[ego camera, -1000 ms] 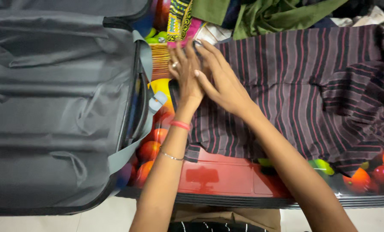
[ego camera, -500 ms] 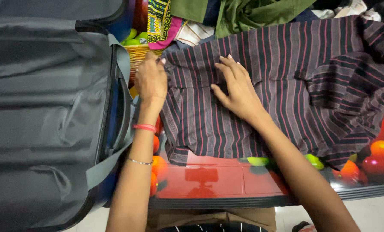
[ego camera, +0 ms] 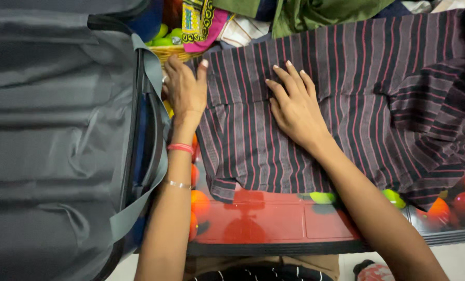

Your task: The person folds a striped shirt and a pair of dark shorts by hand on a table and places them into an open suitcase.

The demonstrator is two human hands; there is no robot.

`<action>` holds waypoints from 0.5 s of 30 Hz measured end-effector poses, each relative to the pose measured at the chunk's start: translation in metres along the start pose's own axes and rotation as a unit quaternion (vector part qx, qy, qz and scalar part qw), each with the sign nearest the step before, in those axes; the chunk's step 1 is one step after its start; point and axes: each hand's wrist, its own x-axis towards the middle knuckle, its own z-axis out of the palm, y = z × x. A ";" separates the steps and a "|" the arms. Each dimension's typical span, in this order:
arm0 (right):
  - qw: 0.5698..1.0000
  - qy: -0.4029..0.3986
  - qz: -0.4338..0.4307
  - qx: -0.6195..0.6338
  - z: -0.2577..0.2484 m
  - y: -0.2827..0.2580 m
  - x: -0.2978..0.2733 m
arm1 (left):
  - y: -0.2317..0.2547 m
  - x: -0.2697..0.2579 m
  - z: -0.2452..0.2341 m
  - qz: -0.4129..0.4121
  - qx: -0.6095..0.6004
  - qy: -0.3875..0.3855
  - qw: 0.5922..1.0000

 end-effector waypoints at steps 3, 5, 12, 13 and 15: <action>0.998 0.007 0.003 0.057 -0.010 -0.009 -0.003 | 0.002 0.001 -0.008 -0.027 -0.058 -0.045 0.997; 0.996 0.008 -0.019 0.086 -0.022 -0.019 -0.006 | 0.007 0.005 -0.013 -0.081 -0.154 -0.092 0.980; 0.931 -0.204 -0.122 0.278 -0.060 -0.072 -0.013 | 0.031 -0.001 -0.042 0.125 -0.133 0.055 0.982; 0.930 -0.204 -0.124 0.280 -0.058 -0.080 -0.014 | 0.034 -0.002 -0.046 0.154 -0.107 0.063 0.980; 0.920 -0.225 -0.160 0.277 -0.050 -0.087 -0.018 | 0.042 0.004 -0.051 0.132 -0.207 -0.014 0.969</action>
